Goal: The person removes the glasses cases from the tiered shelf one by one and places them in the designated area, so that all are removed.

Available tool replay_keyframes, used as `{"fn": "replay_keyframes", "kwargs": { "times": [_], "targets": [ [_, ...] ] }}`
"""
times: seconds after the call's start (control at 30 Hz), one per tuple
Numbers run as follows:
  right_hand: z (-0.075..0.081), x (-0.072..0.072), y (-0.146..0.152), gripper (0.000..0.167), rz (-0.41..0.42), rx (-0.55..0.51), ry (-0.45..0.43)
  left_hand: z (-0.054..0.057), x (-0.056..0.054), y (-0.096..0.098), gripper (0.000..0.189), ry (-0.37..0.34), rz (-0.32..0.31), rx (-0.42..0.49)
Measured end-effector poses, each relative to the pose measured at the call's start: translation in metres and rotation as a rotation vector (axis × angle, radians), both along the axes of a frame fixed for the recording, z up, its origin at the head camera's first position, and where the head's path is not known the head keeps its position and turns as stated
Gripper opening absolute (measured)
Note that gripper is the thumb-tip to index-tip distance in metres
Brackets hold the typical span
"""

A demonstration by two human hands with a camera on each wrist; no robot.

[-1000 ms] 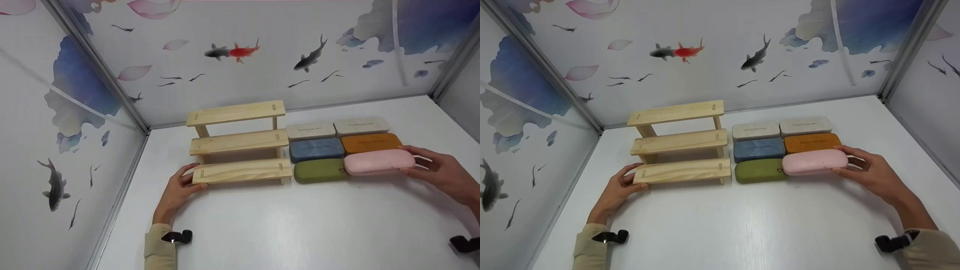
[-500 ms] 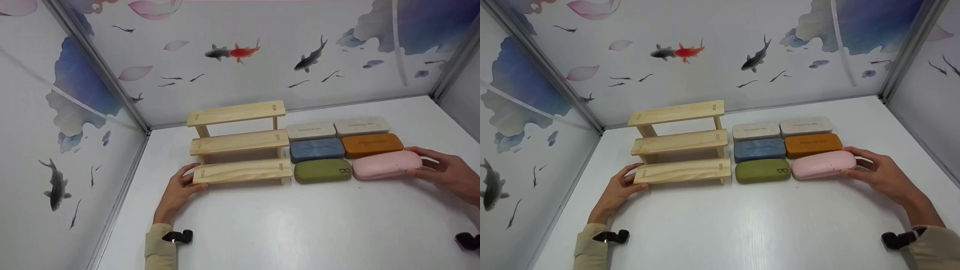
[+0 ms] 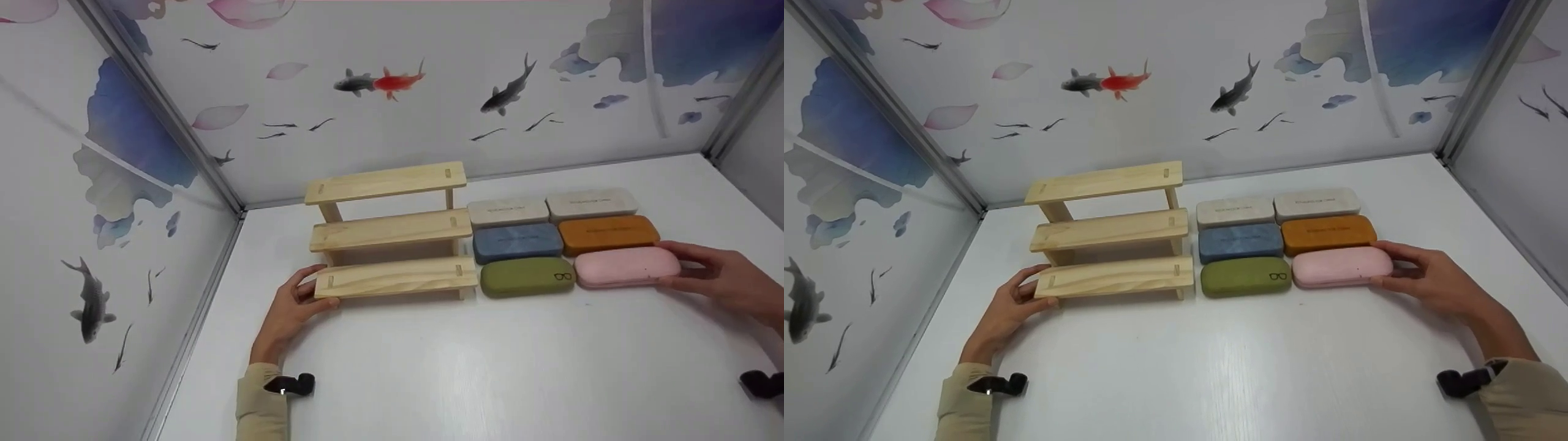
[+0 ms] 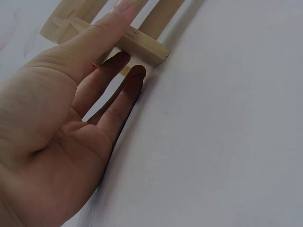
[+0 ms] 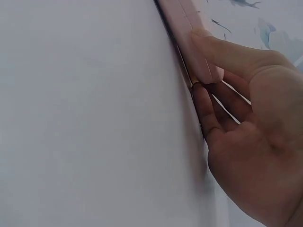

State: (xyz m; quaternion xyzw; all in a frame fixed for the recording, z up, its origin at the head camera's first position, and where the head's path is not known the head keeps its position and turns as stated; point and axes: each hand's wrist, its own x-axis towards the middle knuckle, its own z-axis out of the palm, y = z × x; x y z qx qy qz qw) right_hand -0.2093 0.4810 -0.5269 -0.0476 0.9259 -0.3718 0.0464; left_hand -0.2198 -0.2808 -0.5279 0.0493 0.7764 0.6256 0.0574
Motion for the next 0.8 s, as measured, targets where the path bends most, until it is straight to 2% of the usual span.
{"fn": "replay_keyframes", "kwargs": {
  "times": [0.23, 0.43, 0.6, 0.7, 0.8],
  "targets": [
    [0.002, 0.0, -0.004, 0.082, 0.004, 0.012, 0.019, 0.001, -0.001, -0.001, 0.08, -0.004, 0.016, -0.027],
    [0.002, 0.001, -0.004, 0.084, -0.017, 0.0, 0.021, 0.003, -0.002, -0.003, 0.08, 0.011, -0.007, -0.034],
    [0.008, -0.001, -0.005, 0.084, -0.07, 0.021, -0.031, 0.008, -0.004, -0.004, 0.065, 0.006, -0.025, -0.041],
    [0.018, -0.004, -0.008, 0.088, -0.115, 0.048, -0.057, 0.016, -0.007, -0.004, 0.057, 0.025, 0.035, -0.046],
    [0.03, -0.008, -0.014, 0.089, -0.147, 0.107, 0.015, 0.031, -0.014, -0.006, 0.059, 0.117, 0.14, -0.075]
  ]
}}
